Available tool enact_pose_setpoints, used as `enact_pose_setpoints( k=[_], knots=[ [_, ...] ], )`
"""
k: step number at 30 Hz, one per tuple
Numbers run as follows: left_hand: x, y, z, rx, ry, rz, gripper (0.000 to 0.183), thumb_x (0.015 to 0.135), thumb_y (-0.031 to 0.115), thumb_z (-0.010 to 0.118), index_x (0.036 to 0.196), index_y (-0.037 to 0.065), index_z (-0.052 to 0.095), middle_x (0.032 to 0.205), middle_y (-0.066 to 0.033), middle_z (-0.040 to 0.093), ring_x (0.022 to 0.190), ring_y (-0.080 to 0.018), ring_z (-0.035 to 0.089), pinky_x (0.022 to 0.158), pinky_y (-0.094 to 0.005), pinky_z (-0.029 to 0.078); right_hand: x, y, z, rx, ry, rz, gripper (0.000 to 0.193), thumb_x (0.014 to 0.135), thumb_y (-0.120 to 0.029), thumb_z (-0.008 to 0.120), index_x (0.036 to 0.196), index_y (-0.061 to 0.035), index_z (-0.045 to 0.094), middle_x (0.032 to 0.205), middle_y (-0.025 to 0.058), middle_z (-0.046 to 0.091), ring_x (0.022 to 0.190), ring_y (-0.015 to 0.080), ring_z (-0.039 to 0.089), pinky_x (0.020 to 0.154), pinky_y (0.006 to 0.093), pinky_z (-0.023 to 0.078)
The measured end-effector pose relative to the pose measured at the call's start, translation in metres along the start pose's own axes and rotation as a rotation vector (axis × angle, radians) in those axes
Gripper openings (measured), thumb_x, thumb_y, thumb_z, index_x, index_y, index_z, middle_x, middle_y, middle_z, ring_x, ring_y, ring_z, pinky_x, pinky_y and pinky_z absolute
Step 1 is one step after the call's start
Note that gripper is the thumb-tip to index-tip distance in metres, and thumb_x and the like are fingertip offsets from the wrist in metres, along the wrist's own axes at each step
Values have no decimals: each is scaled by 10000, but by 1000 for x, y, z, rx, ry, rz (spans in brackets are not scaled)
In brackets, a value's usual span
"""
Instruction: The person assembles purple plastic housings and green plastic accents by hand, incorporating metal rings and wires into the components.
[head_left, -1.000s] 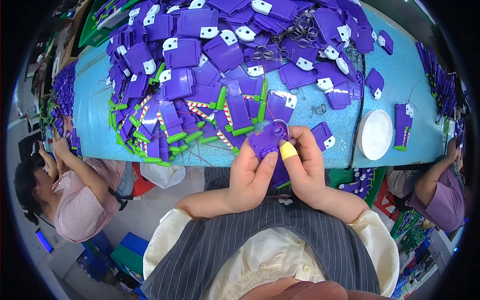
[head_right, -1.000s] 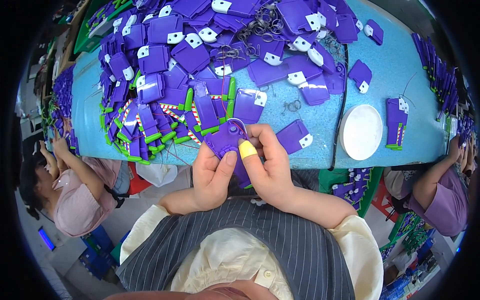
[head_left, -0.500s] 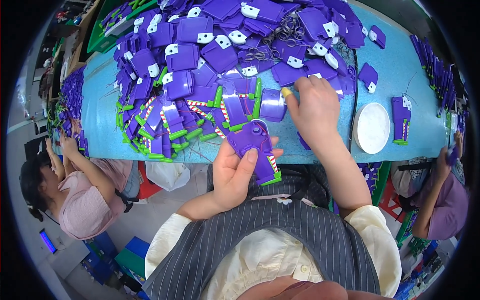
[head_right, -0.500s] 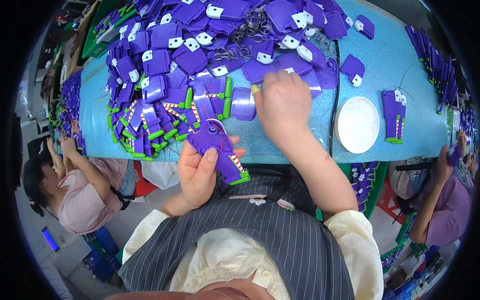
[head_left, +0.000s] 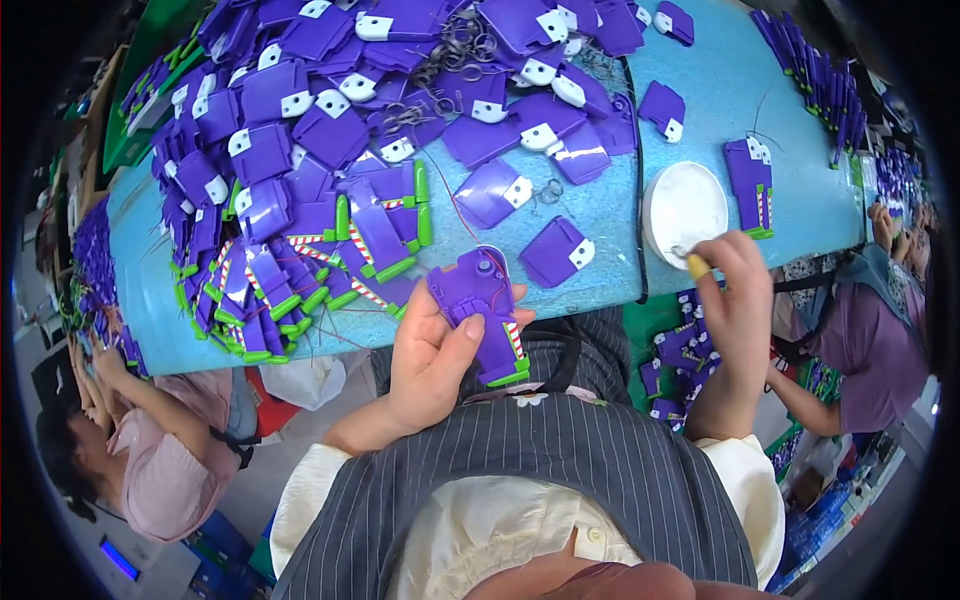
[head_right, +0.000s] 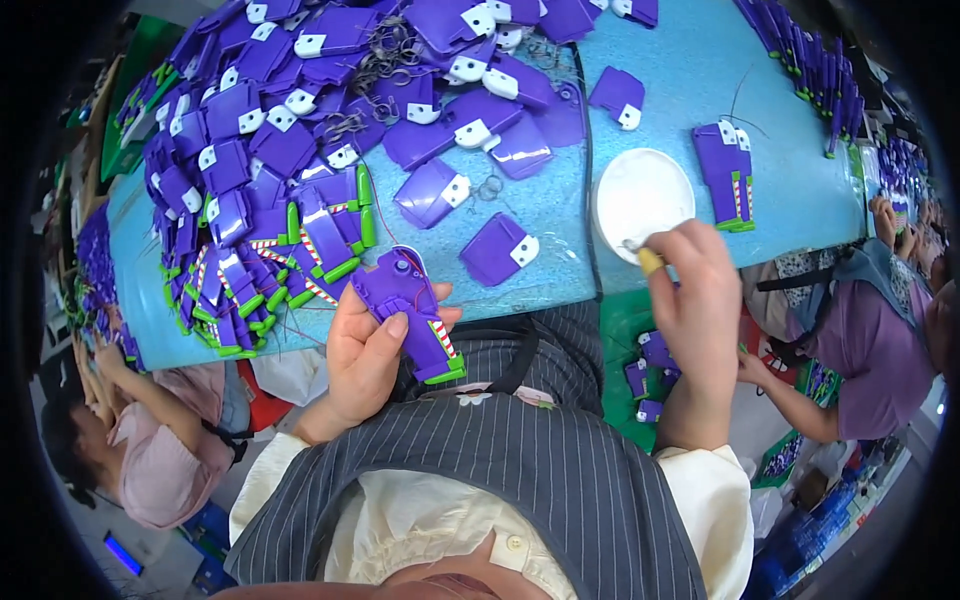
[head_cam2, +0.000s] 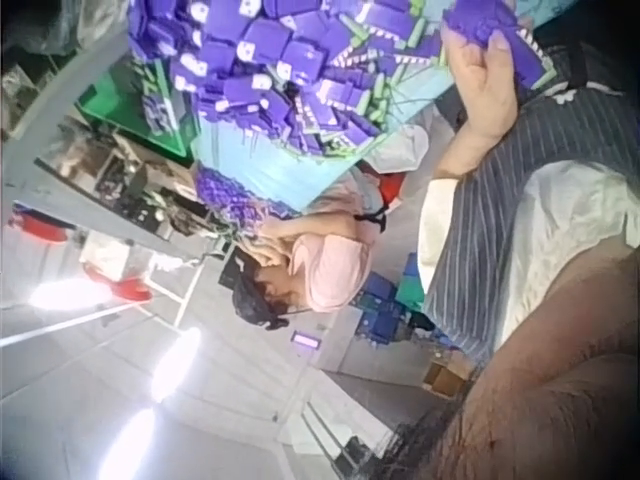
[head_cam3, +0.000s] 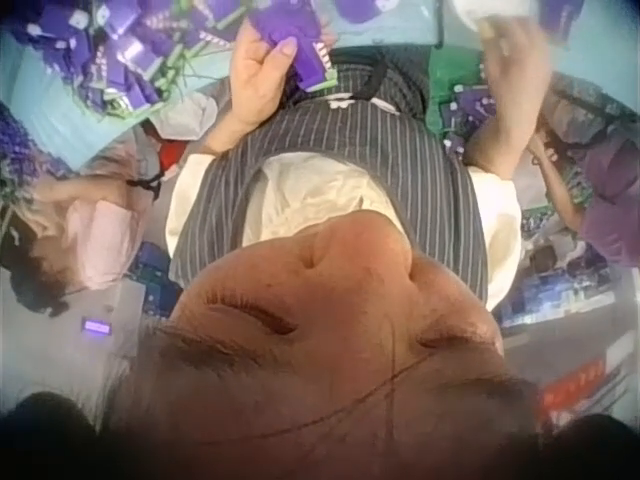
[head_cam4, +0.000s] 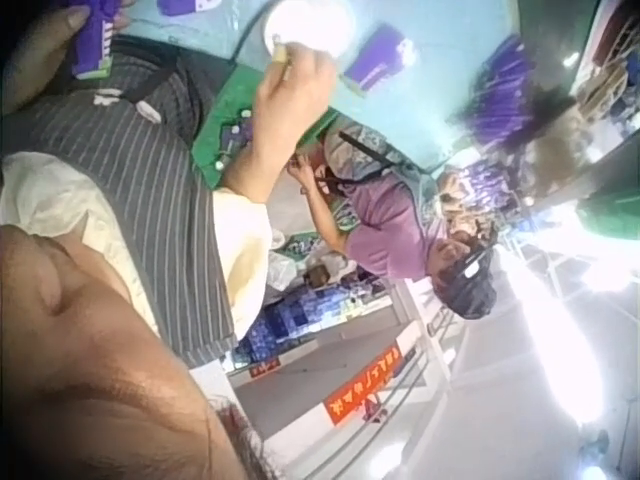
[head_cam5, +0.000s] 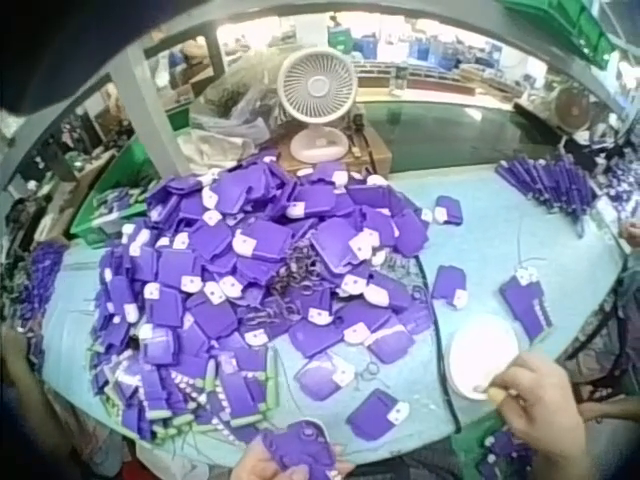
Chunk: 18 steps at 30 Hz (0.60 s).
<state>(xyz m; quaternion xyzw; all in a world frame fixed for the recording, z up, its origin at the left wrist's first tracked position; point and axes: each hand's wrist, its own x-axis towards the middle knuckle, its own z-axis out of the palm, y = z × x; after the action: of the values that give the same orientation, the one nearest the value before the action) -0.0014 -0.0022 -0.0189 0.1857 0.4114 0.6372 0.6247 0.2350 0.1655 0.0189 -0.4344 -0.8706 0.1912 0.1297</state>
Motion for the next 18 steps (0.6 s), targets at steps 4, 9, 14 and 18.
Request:
enact_pose_setpoints(
  k=[4,9,14,18],
  knots=[
    [2,9,3,-18,-31,-94,370,937,37,412,1294,-4,324,1237,-198,497,1092,-268,553,936,-378,447,5,0,2,211,213,84,79,744,38,570,820,14,570,746,91,515,656,206,511,576,280,373],
    [2,16,13,-7,-58,-119,365,940,33,403,1295,-4,325,1220,-155,505,1079,-233,552,949,-377,437,7,-33,8,855,191,63,37,820,18,524,854,5,531,939,64,488,837,132,468,757,228,363],
    [4,17,29,37,-118,-78,358,929,-14,383,1277,-35,301,1196,-139,506,1050,-180,556,921,-312,440,4,-71,38,1205,-95,-6,64,862,8,489,921,-11,503,1116,130,475,1034,177,488,898,300,393],
    [-1,18,31,65,-103,5,341,930,-10,384,1262,-51,319,1189,-143,513,1053,-167,555,916,-299,442,2,-73,49,1274,-304,-26,54,903,-18,477,955,-6,485,1110,133,511,933,135,526,839,276,428]
  ],
)
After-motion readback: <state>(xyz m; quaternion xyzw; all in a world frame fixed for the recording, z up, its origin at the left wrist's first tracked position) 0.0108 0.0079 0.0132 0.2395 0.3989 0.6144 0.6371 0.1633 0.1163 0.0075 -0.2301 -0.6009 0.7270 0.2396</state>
